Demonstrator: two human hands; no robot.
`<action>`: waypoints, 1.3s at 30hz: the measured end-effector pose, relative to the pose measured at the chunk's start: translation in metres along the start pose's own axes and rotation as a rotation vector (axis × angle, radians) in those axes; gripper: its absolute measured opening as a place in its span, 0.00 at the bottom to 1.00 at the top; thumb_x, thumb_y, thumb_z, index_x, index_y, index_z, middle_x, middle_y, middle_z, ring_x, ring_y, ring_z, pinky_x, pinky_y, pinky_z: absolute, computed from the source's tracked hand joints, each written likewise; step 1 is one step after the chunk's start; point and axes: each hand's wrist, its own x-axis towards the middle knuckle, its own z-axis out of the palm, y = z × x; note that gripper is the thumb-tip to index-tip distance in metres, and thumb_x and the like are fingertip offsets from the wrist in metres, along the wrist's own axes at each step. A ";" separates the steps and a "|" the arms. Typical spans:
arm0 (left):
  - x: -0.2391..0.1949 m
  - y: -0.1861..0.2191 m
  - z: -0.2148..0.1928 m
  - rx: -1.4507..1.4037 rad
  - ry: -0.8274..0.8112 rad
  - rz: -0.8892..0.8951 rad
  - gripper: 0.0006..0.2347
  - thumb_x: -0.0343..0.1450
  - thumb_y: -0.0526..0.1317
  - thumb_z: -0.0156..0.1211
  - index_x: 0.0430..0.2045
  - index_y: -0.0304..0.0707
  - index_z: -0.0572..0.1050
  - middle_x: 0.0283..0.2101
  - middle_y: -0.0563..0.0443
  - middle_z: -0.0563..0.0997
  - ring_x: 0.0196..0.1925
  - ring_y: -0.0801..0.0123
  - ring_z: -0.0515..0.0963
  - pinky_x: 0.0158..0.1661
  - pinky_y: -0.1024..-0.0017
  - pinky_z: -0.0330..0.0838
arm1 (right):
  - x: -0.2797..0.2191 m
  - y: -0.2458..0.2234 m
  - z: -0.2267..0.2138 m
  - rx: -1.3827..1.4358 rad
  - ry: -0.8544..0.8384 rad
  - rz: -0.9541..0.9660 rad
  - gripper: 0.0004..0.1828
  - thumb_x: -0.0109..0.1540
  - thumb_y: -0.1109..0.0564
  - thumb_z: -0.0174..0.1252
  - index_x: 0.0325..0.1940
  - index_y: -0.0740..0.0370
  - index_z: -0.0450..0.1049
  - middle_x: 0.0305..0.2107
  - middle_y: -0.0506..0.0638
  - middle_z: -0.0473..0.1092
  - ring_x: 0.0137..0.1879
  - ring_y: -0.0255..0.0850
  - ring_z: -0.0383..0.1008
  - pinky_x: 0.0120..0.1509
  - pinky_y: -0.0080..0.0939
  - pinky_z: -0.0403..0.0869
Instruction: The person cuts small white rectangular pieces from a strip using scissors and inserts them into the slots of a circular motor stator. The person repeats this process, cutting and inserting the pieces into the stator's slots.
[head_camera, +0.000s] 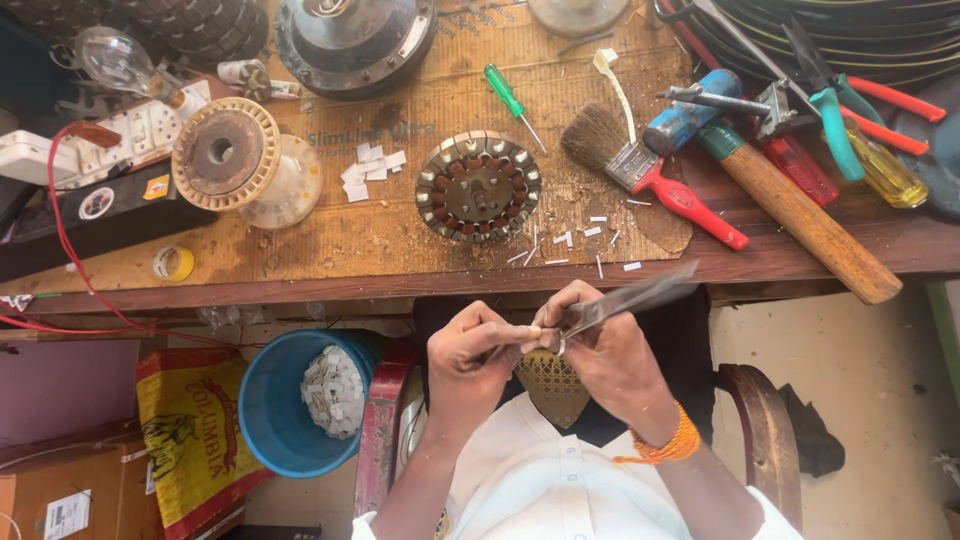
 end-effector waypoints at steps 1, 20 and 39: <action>0.000 0.004 0.003 0.103 0.036 0.047 0.09 0.66 0.25 0.70 0.37 0.37 0.84 0.32 0.53 0.79 0.32 0.78 0.80 0.31 0.78 0.74 | 0.000 0.001 0.003 -0.118 0.065 -0.020 0.06 0.61 0.67 0.60 0.40 0.64 0.71 0.35 0.46 0.76 0.42 0.31 0.77 0.48 0.32 0.78; 0.014 -0.022 0.002 -0.274 0.119 -0.336 0.06 0.70 0.33 0.68 0.37 0.31 0.84 0.31 0.54 0.85 0.30 0.82 0.81 0.31 0.83 0.77 | -0.020 0.012 -0.034 -0.153 -0.433 0.407 0.31 0.53 0.53 0.69 0.59 0.65 0.73 0.32 0.46 0.75 0.41 0.33 0.75 0.48 0.36 0.74; 0.022 -0.010 -0.013 -0.219 0.191 -0.423 0.07 0.71 0.37 0.66 0.34 0.29 0.83 0.29 0.52 0.86 0.31 0.81 0.83 0.29 0.80 0.81 | -0.028 0.017 -0.027 -0.126 -0.394 0.457 0.29 0.46 0.58 0.73 0.50 0.73 0.81 0.20 0.42 0.69 0.28 0.28 0.66 0.34 0.31 0.66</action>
